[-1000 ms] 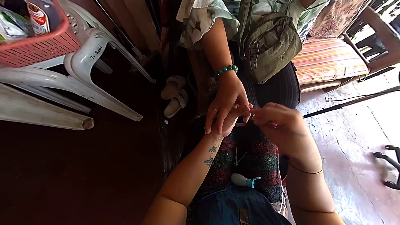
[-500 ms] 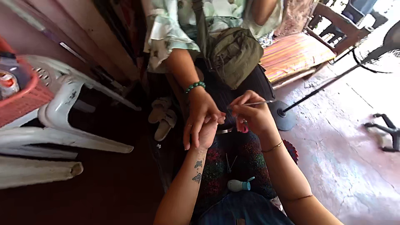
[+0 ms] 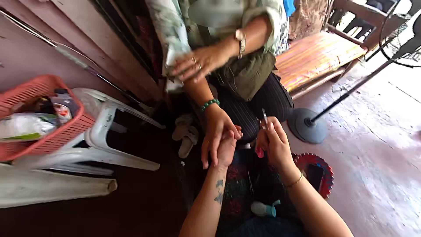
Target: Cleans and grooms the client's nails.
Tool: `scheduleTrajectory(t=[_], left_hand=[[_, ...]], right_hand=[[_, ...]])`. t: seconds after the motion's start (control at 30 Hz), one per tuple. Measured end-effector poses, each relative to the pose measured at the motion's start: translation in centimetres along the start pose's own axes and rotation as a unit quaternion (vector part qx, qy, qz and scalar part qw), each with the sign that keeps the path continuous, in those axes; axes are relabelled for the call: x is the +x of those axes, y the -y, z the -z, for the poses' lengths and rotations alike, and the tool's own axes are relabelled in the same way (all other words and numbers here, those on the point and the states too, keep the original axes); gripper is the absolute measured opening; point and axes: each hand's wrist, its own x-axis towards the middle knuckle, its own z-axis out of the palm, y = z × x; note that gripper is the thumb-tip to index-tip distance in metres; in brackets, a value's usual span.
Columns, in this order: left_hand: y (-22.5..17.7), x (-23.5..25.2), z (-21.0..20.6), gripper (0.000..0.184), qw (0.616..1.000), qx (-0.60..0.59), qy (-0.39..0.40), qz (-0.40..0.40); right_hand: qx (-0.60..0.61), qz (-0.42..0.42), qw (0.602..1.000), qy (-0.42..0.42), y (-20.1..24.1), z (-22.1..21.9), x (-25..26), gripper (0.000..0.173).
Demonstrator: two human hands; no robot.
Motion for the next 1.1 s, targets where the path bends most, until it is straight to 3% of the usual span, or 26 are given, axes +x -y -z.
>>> scheduleTrajectory(t=[0.07,0.13,0.23,0.3,0.47,0.67,0.93,1.1], left_hand=[[-0.1,0.1,-0.1,0.019,0.999,0.0,0.009,-0.037],[-0.1,0.1,-0.2,0.024,0.998,0.003,0.0,-0.062],[0.4,0.2,0.2,0.022,0.998,-0.042,-0.026,-0.047],[0.6,0.1,0.6,0.014,0.996,-0.072,-0.028,-0.032],[0.4,-0.2,0.4,0.025,0.994,-0.105,-0.024,-0.022],[0.0,-0.4,0.3,0.022,0.988,-0.152,-0.004,0.027],[-1.1,0.0,-1.2,0.025,0.996,-0.079,0.049,0.001],[-1.2,-0.4,-1.2,0.021,0.99,-0.127,0.062,0.028]], right_hand=[[0.083,0.065,0.993,0.047,0.7,-2.2,1.7,0.018],[0.08,0.06,0.991,0.092,1.3,-4.4,4.1,0.016],[-0.09,0.122,0.988,0.022,0.6,-5.5,8.8,0.029],[-0.087,0.13,0.988,-0.016,0.5,-5.1,10.4,0.034],[0.033,0.01,0.998,0.058,-0.5,-3.6,4.7,0.035],[0.033,-0.061,0.997,0.026,-3.8,0.7,-0.8,0.027],[-0.025,-0.012,0.997,0.072,-3.9,-0.2,-1.9,0.019],[-0.035,-0.028,0.997,0.058,-3.8,-0.5,-2.2,0.018]])
